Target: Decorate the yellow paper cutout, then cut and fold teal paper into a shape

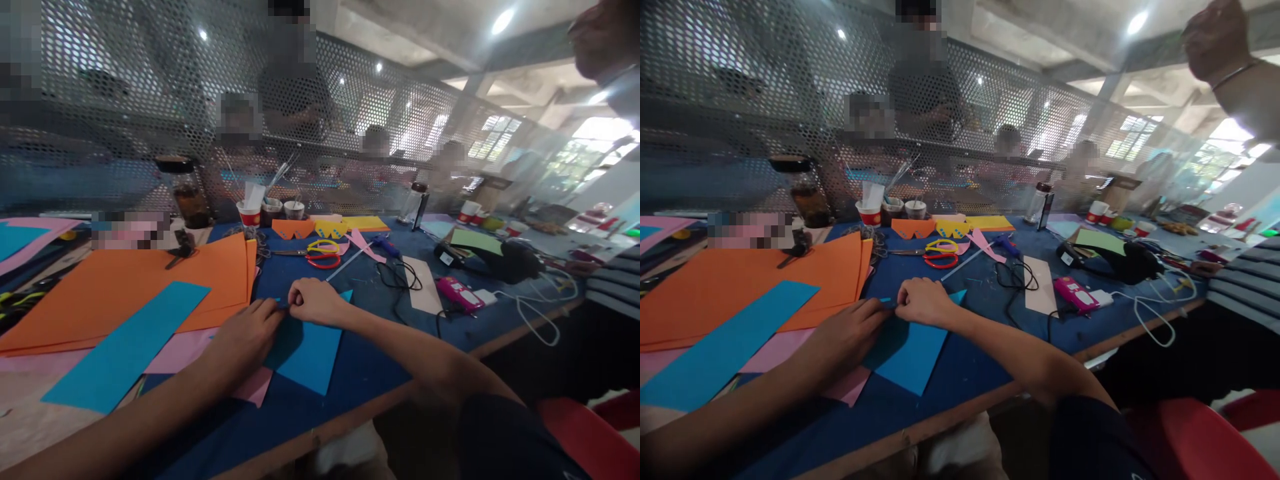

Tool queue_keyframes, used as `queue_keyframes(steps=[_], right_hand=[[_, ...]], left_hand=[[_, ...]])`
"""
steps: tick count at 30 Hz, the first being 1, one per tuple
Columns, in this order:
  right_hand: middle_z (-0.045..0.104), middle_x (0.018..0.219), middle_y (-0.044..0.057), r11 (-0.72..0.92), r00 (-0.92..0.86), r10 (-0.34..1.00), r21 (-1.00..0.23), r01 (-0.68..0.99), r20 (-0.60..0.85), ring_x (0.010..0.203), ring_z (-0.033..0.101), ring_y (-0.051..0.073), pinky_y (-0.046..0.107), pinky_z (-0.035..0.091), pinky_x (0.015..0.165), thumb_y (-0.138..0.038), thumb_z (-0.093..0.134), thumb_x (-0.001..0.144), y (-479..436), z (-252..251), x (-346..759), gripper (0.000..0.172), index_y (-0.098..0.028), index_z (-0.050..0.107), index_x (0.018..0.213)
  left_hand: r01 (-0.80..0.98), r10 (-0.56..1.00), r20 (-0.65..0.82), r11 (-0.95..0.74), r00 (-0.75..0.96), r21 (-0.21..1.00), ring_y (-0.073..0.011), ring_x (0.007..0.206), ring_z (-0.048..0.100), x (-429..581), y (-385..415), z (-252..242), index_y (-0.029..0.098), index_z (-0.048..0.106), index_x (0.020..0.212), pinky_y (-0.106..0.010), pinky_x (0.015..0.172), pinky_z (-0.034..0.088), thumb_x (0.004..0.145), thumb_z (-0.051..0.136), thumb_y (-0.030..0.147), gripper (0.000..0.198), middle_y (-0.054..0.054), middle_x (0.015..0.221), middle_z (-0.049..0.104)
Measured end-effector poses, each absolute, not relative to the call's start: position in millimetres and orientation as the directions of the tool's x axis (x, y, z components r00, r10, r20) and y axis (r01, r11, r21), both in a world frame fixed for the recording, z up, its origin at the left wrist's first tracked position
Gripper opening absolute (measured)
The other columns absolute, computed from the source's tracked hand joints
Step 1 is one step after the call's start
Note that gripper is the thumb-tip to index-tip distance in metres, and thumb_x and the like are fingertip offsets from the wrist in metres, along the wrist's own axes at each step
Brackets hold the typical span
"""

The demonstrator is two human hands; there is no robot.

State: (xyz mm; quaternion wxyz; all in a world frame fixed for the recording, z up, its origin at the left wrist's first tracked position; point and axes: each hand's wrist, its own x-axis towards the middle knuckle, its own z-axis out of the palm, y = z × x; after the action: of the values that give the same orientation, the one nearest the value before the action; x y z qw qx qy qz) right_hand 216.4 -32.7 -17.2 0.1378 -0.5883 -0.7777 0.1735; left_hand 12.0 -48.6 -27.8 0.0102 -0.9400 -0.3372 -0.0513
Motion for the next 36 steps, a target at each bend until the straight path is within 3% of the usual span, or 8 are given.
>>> queue_keyframes(steps=[16,21,27,36], right_hand=[[0.076,0.089,-0.001,0.167,-0.188,0.982,-0.522,0.837,0.012,0.084,0.067,0.017,0.025,0.037,0.067,-0.018,0.068,0.076,-35,-17,247,0.016,-0.022,0.072,0.091],[0.076,0.087,-0.001,0.129,-0.151,0.988,-0.545,0.829,0.003,0.082,0.068,0.017,0.025,0.039,0.067,-0.016,0.069,0.075,-36,-18,262,0.018,-0.022,0.072,0.091],[0.076,0.088,0.0,0.1,-0.11,0.994,-0.568,0.817,0.016,0.083,0.069,0.018,0.024,0.042,0.067,-0.011,0.067,0.074,-37,-22,283,0.021,-0.022,0.073,0.09],[0.074,0.085,0.0,0.065,-0.045,0.998,-0.579,0.813,0.048,0.081,0.067,0.018,0.025,0.044,0.069,-0.006,0.063,0.074,-38,-26,316,0.021,-0.021,0.071,0.087]], left_hand=[[0.622,0.613,0.115,-0.781,0.782,-0.06,-0.0311,0.104,0.067,9,-48,-33,0.011,0.072,0.126,-0.047,0.091,0.06,0.103,0.044,0.008,0.036,-0.017,0.116,0.07],[0.632,0.628,0.067,-0.772,0.775,-0.071,-0.0306,0.106,0.068,11,-50,-27,0.012,0.072,0.13,-0.045,0.093,0.06,0.101,0.05,0.008,0.036,-0.017,0.117,0.07],[0.628,0.629,0.012,-0.775,0.778,-0.07,-0.0325,0.112,0.066,12,-50,-25,0.01,0.069,0.136,-0.049,0.099,0.059,0.1,0.045,0.003,0.043,-0.018,0.121,0.07],[0.618,0.616,0.048,-0.783,0.786,-0.079,-0.033,0.109,0.067,10,-47,-31,0.012,0.073,0.127,-0.05,0.098,0.059,0.099,0.044,0.003,0.041,-0.017,0.117,0.07]])
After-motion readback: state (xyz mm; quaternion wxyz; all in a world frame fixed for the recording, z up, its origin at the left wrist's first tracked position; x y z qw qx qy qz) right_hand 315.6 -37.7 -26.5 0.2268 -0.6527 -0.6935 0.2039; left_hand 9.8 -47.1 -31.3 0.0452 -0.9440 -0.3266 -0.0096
